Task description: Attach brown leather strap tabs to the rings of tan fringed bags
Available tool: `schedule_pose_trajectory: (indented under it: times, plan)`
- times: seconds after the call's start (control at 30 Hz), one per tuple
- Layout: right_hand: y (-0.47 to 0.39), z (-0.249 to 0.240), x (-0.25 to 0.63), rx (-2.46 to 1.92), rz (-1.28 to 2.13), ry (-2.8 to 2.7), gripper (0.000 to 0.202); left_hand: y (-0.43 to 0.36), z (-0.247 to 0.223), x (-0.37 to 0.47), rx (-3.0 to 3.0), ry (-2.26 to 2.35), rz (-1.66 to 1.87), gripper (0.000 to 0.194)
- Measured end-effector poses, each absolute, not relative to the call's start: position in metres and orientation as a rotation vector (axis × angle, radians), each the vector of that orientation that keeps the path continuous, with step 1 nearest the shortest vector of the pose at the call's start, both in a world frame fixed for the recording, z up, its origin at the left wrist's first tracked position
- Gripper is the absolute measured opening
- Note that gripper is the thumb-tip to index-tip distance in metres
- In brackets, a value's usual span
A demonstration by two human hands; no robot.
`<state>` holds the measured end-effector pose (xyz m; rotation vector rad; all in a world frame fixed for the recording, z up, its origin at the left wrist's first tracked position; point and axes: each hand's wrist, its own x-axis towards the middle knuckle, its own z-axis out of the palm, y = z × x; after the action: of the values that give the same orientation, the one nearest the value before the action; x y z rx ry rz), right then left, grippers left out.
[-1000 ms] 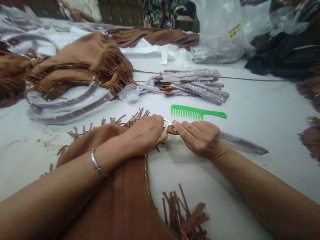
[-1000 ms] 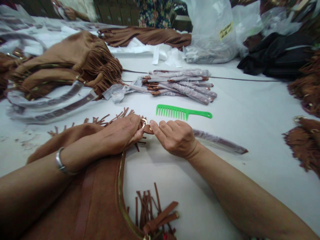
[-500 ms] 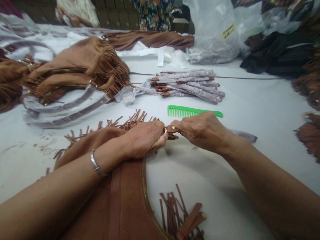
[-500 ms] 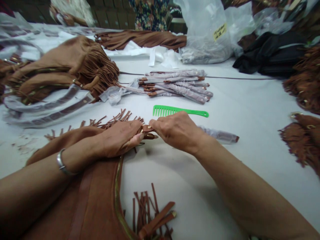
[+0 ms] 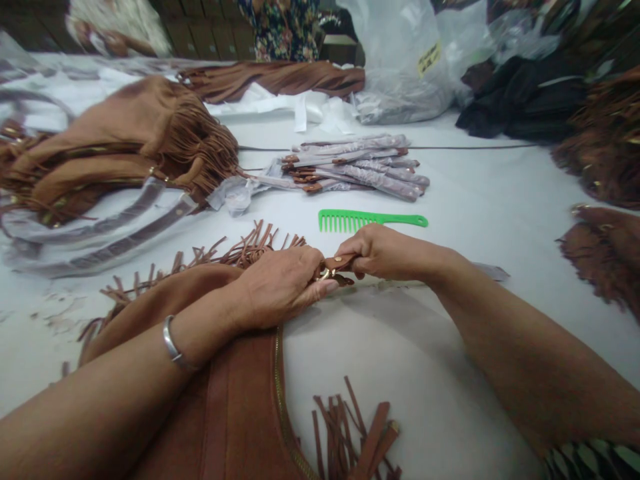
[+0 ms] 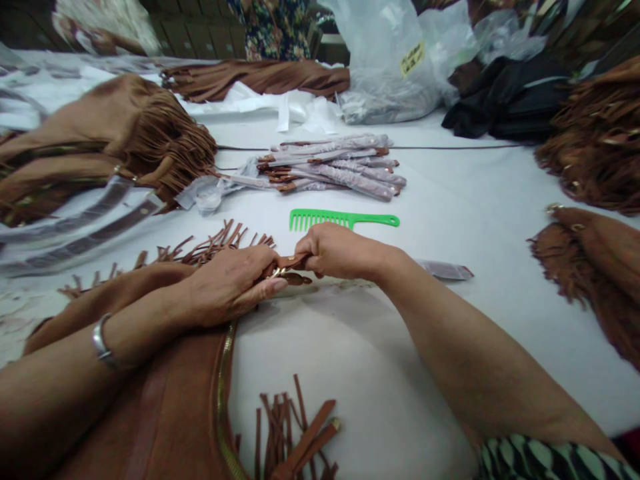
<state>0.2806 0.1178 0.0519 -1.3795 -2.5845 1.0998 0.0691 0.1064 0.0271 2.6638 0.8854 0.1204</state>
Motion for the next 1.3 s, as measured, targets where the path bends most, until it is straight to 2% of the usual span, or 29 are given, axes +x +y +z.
schedule_pose_trajectory:
  times: [0.07, 0.13, 0.3, 0.37, 0.43, 0.57, 0.83, 0.9, 1.07, 1.17, 1.2, 1.3]
  plan:
    - [0.116, 0.055, 0.283, -1.377, 1.255, -2.614, 0.017, 0.108, 0.026, 0.068, 2.629, 0.892, 0.114, 0.032]
    - [0.114, 0.053, 0.285, -1.322, 1.193, -2.659, 0.017, 0.109, 0.026, 0.068, 2.566, 0.892, 0.118, 0.028]
    - [0.103, 0.042, 0.283, -1.302, 0.094, -2.748, 0.014, 0.116, 0.03, 0.068, 2.343, 0.934, 0.113, 0.03]
    - [0.1, 0.04, 0.28, -1.259, -0.117, -2.823, 0.013, 0.118, 0.031, 0.068, 2.319, 0.946, 0.089, 0.031]
    - [0.098, 0.04, 0.278, -1.229, -0.19, -2.868, 0.012, 0.118, 0.032, 0.067, 2.343, 0.954, 0.062, 0.03]
    - [0.101, 0.04, 0.278, -1.24, 0.009, -2.917, 0.015, 0.114, 0.03, 0.066, 2.49, 0.9, 0.032, 0.029]
    - [0.113, 0.039, 0.289, -0.992, 0.845, -2.77, 0.028, 0.107, 0.021, 0.07, 2.713, 0.868, 0.073, 0.023]
    - [0.111, 0.042, 0.285, -1.093, 0.776, -2.774, 0.028, 0.108, 0.021, 0.072, 2.689, 0.895, 0.119, 0.027]
    - [0.107, 0.052, 0.271, -1.452, 0.335, -2.749, 0.031, 0.115, 0.024, 0.073, 2.596, 1.199, 0.107, 0.04]
    - [0.117, 0.054, 0.29, -1.442, 0.374, -2.652, 0.061, 0.119, 0.023, 0.066, 2.501, 1.228, 0.118, 0.04]
    - [0.119, 0.054, 0.304, -1.47, 0.416, -2.602, 0.064, 0.121, 0.021, 0.064, 2.469, 1.206, 0.121, 0.039]
    - [0.11, 0.052, 0.353, -1.629, 0.594, -2.467, 0.055, 0.127, 0.018, 0.06, 2.38, 1.167, 0.086, 0.038]
